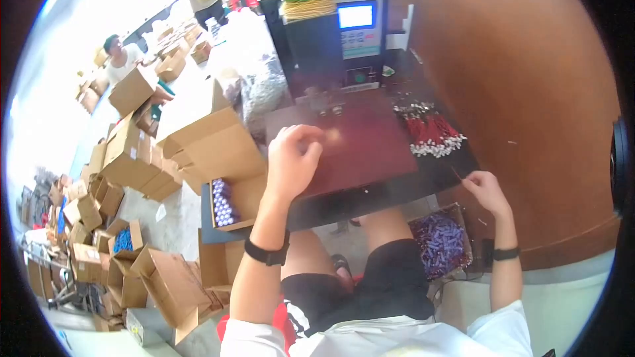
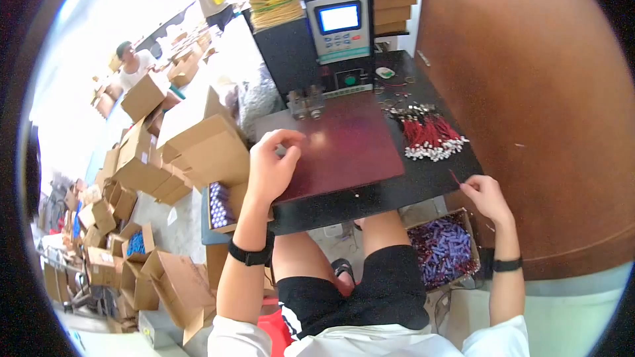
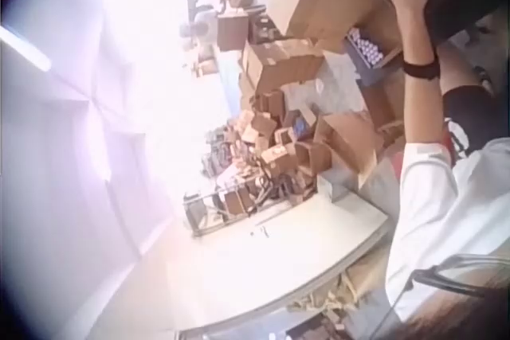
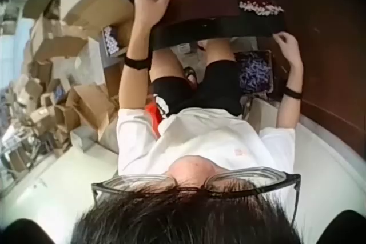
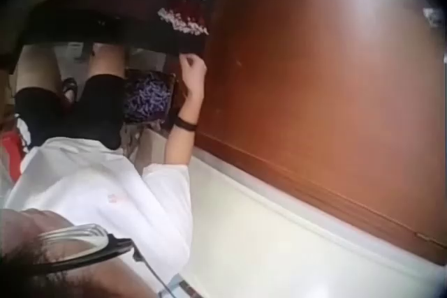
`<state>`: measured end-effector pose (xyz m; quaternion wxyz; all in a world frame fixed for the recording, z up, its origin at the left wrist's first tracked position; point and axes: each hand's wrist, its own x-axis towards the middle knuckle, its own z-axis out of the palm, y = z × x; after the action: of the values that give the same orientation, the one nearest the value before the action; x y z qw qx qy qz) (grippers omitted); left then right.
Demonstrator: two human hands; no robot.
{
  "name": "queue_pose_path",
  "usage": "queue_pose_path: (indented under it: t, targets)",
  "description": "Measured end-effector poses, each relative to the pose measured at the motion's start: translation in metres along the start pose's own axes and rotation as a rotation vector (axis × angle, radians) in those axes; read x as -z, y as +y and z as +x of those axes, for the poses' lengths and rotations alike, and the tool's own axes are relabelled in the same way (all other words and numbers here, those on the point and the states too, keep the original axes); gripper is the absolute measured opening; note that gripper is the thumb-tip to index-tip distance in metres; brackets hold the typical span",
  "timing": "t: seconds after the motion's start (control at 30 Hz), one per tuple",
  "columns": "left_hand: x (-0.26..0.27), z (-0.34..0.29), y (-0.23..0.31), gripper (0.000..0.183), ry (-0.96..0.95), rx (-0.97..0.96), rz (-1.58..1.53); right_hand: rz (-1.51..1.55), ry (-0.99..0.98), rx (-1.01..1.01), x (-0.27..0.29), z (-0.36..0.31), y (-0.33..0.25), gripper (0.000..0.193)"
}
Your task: The person picks up a battery and a wire, positions them under the welding machine to join them, and then places the welded battery into a cardboard box.
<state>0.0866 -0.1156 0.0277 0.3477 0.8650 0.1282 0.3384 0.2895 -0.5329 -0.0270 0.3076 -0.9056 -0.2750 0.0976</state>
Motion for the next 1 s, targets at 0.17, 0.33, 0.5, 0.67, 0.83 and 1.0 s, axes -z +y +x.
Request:
queue_pose_path:
  t: [0.17, 0.33, 0.5, 0.67, 0.83, 1.0]
  targets:
    - [0.084, -0.034, -0.063, 0.021, 0.196, 0.185, 0.417, 0.173, -0.045, -0.124, 0.013, -0.030, 0.010, 0.018]
    - [0.117, -0.073, -0.109, 0.023, 0.080, 0.364, 0.863, 0.304, -0.027, -0.167, 0.023, -0.040, 0.026, 0.015]
    - [0.119, -0.082, -0.124, 0.026, 0.025, 0.314, 0.950, 0.406, 0.126, -0.128, 0.031, -0.034, -0.007, 0.011]
    - [0.125, -0.079, -0.130, 0.018, -0.015, 0.296, 0.875, 0.494, 0.175, 0.076, 0.025, -0.009, -0.061, 0.015]
    - [0.134, -0.073, -0.113, 0.015, 0.029, 0.268, 0.707, 0.672, 0.098, 0.243, 0.005, 0.021, -0.118, 0.016]
    - [0.110, -0.033, -0.029, 0.014, 0.160, 0.323, 0.140, 0.790, -0.032, 0.252, -0.017, 0.061, -0.162, 0.018]
